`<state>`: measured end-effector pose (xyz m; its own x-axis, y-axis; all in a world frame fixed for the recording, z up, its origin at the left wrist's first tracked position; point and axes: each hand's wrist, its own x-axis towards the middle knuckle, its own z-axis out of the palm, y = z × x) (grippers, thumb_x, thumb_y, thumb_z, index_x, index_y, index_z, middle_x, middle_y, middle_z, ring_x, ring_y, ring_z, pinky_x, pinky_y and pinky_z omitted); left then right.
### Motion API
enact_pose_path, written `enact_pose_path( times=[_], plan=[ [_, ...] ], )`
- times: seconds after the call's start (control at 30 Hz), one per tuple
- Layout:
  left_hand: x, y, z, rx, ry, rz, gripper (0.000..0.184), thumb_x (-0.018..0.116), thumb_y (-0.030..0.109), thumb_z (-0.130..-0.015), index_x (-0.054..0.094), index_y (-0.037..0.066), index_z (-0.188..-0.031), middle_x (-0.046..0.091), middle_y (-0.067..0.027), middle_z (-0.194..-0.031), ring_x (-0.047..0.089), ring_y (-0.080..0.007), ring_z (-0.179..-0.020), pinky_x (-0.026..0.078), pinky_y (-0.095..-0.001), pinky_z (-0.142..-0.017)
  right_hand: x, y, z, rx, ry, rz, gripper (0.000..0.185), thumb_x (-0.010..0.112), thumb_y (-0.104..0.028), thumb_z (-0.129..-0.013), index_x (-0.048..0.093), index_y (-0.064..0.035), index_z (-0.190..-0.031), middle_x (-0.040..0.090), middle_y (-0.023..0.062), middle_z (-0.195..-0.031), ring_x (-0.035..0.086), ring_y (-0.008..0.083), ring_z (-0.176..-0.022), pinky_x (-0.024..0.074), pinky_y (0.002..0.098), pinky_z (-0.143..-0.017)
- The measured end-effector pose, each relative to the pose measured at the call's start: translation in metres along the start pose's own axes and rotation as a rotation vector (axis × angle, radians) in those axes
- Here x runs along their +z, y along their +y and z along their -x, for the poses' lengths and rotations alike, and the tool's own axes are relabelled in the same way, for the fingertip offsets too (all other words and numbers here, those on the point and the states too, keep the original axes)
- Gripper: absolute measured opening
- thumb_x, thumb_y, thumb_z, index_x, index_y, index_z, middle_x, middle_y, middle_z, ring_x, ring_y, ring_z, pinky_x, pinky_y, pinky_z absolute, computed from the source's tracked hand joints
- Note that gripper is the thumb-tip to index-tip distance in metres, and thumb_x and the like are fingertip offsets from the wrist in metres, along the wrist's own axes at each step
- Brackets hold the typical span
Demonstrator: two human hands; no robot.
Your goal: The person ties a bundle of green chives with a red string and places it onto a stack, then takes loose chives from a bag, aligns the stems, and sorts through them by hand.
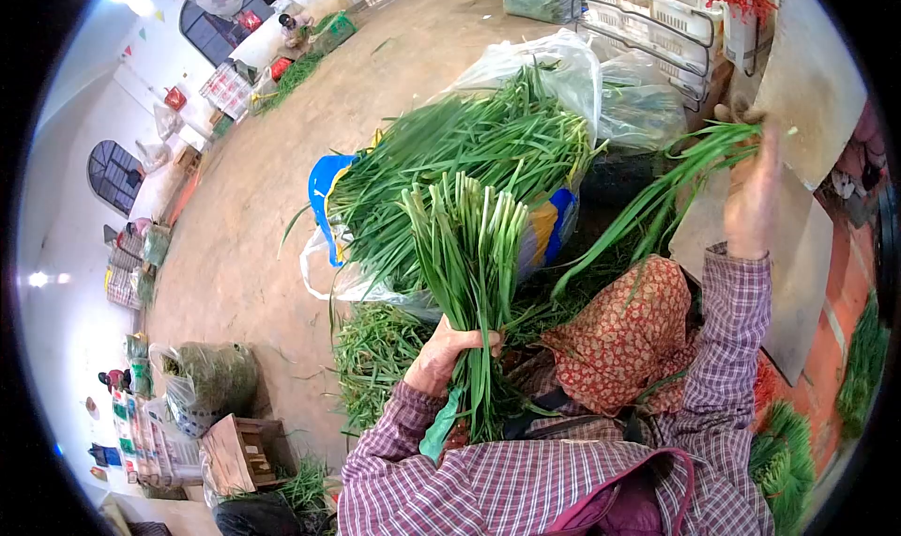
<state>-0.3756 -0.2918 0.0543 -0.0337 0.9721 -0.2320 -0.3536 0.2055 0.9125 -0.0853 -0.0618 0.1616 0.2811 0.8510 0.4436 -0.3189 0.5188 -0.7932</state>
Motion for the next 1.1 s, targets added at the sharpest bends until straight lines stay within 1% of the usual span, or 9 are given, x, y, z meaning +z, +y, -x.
enact_pose_path(
  times=[0.07,0.23,0.33,0.47,0.6,0.77,0.9,1.03,1.1],
  plan=[
    [0.001,-0.001,0.0,0.002,0.024,-0.035,0.031,0.075,0.012,-0.07,0.062,0.0,-0.095,0.062,-0.0077,-0.075,0.061,-0.0182,-0.065,0.049,-0.0311,-0.061,0.004,-0.009,0.01,0.011,0.064,-0.143,0.042,0.051,-0.048,-0.097,0.056,-0.008,-0.11,0.059,0.0022,-0.083,0.058,0.0102,-0.078,0.0502,0.0275,-0.068],
    [0.005,-0.001,0.0,-0.022,0.091,-0.1,0.028,0.076,0.012,-0.068,0.064,0.001,-0.092,0.062,-0.0072,-0.075,0.061,-0.0176,-0.066,0.049,-0.03,-0.062,0.021,0.007,0.075,0.283,-0.419,0.108,0.04,0.052,-0.047,-0.096,0.058,-0.0083,-0.105,0.052,-0.0029,-0.074,0.042,0.0052,-0.052,0.0404,0.0229,-0.043],
    [0.007,0.0,0.0,-0.092,0.16,-0.077,0.045,0.077,0.0,-0.067,0.059,0.003,-0.109,0.065,-0.004,-0.093,0.062,-0.0155,-0.08,0.053,-0.0316,-0.072,0.053,0.019,0.11,0.059,-0.734,0.42,0.053,0.055,-0.058,-0.09,0.057,-0.0055,-0.095,0.062,0.0048,-0.068,0.055,0.0056,-0.052,0.0457,0.0242,-0.044],
    [0.015,0.006,0.003,-0.052,0.149,-0.116,0.054,0.079,-0.001,-0.066,0.057,0.003,-0.115,0.063,-0.0025,-0.099,0.061,-0.0138,-0.087,0.053,-0.0314,-0.075,0.069,0.026,0.132,-0.078,-0.742,0.532,0.042,0.075,-0.028,-0.081,0.057,0.0053,-0.1,0.065,0.0217,-0.076,0.065,0.0381,-0.068,0.051,0.0405,-0.06],
    [0.002,0.0,0.003,-0.109,0.122,-0.018,0.052,0.079,0.0,-0.068,0.057,0.004,-0.115,0.063,-0.0025,-0.098,0.061,-0.014,-0.085,0.053,-0.0304,-0.074,0.063,0.024,0.12,-0.047,-0.837,0.47,0.02,0.07,-0.017,-0.084,0.067,0.0025,-0.089,0.065,0.0191,-0.078,0.065,0.0345,-0.066,0.048,0.0401,-0.056],
    [-0.002,0.002,0.006,-0.078,0.115,-0.036,0.05,0.079,0.002,-0.068,0.057,0.004,-0.113,0.061,-0.0039,-0.099,0.061,-0.0144,-0.081,0.053,-0.0299,-0.07,0.052,0.034,0.096,-0.394,-0.723,0.646,0.012,0.07,-0.013,-0.082,0.068,-0.0015,-0.086,0.066,0.0145,-0.078,0.065,0.028,-0.066,0.0518,0.0347,-0.059],
    [-0.003,0.002,0.008,-0.075,0.112,-0.048,0.05,0.078,0.002,-0.068,0.056,0.003,-0.113,0.061,-0.0029,-0.098,0.059,-0.0139,-0.085,0.052,-0.0296,-0.073,0.034,0.033,0.071,-0.37,-0.655,0.935,0.019,0.073,-0.021,-0.081,0.07,-0.0049,-0.092,0.065,0.0113,-0.081,0.066,0.0244,-0.07,0.0524,0.0342,-0.063],
    [0.01,0.007,0.006,-0.097,0.148,-0.1,0.049,0.077,0.001,-0.068,0.057,0.002,-0.112,0.061,-0.002,-0.098,0.057,-0.0132,-0.087,0.05,-0.0296,-0.077,0.06,0.003,0.097,-0.281,-0.802,0.638,0.025,0.074,-0.022,-0.08,0.069,-0.0081,-0.1,0.066,0.0071,-0.085,0.066,0.0169,-0.071,0.0563,0.0312,-0.064],
    [0.015,0.007,0.005,-0.084,0.126,-0.093,0.047,0.077,0.001,-0.068,0.057,0.001,-0.111,0.061,-0.0017,-0.098,0.057,-0.0128,-0.086,0.049,-0.0294,-0.078,0.077,-0.001,0.113,-0.266,-0.842,0.575,0.024,0.076,-0.019,-0.077,0.068,-0.0082,-0.097,0.064,0.0078,-0.085,0.066,0.0211,-0.073,0.0539,0.0328,-0.063]
  ],
)
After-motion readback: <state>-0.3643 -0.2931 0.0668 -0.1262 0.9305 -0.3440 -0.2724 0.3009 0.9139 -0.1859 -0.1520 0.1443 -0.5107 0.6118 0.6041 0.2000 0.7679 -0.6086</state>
